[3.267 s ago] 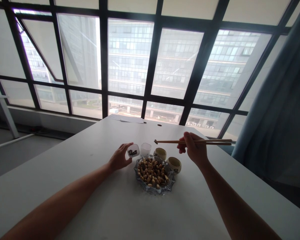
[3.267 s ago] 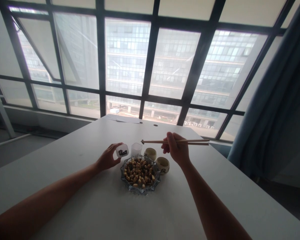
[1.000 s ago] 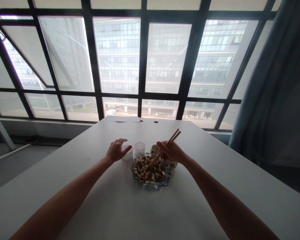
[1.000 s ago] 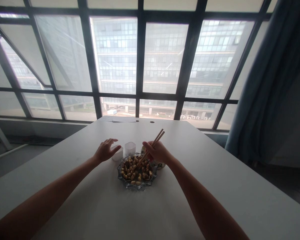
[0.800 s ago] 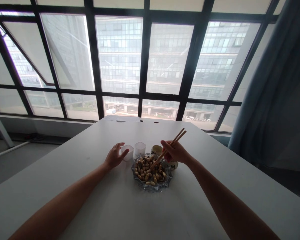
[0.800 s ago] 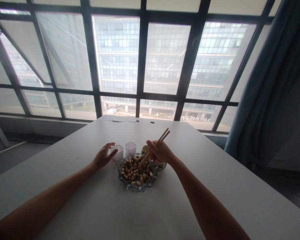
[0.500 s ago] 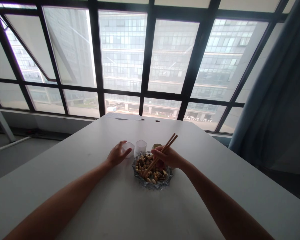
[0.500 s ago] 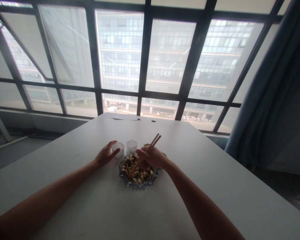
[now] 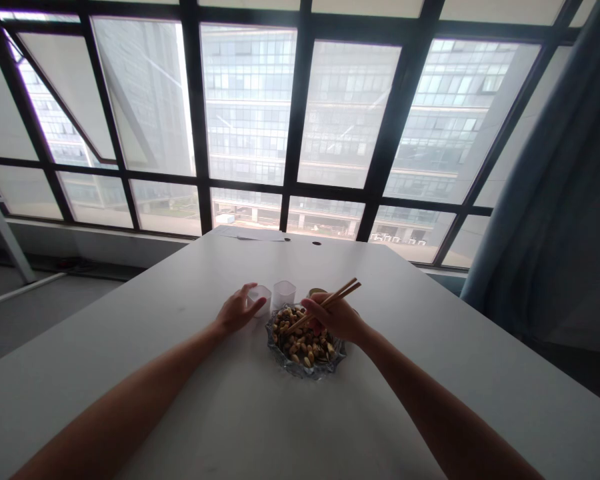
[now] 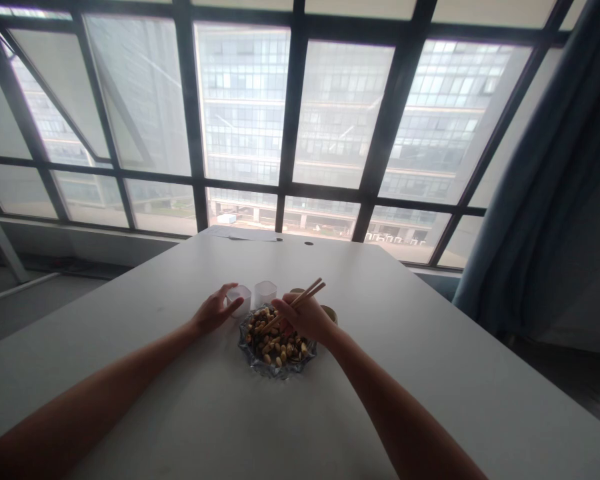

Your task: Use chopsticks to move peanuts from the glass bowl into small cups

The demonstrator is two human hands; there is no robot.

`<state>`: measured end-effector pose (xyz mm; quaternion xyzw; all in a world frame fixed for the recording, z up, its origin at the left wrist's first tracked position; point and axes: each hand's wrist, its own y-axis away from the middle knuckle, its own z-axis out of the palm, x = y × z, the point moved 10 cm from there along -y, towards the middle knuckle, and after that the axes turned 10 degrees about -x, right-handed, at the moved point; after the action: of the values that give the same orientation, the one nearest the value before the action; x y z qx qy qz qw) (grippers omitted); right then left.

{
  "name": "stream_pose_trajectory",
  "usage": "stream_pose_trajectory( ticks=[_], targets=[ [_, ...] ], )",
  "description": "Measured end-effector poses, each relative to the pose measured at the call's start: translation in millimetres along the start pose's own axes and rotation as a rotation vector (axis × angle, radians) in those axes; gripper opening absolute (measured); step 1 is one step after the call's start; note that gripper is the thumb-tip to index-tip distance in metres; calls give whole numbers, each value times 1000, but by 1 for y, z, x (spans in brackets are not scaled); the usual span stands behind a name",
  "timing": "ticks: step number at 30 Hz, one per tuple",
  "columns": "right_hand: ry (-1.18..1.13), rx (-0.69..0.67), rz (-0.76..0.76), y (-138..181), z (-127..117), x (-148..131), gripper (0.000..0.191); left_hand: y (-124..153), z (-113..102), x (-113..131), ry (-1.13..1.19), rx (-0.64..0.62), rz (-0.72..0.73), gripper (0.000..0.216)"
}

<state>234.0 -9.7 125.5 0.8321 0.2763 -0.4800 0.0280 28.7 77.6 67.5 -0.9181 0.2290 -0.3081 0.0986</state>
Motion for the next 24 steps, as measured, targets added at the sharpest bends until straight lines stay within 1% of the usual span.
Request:
stream_pose_trajectory(
  ticks=[6,12,15,17,19,21,23,24],
  targets=[
    [59,32,-20,0,-4,5,48,0,-1,1,-6,4,6,69],
    [110,59,-21,0,-6,8,47,1,1,1,2,-29,-7,74],
    [132,39,-26,0,-5,3,48,1,2,1,10,-31,-5,74],
    [104,22,-18,0,-6,1,48,1,3,0,17,-34,-6,75],
    [49,59,-8,1,-14,1,49,0,3,0,20,-35,-7,74],
    [32,140,-24,4,-25,-2,50,0,3,-1,22,-32,-5,74],
    [105,183,-65,5,-30,-9,49,0,3,-1,26,-30,-1,74],
    [166,168,-85,5,-28,-13,49,0,3,-1,29,-28,2,75]
  ],
)
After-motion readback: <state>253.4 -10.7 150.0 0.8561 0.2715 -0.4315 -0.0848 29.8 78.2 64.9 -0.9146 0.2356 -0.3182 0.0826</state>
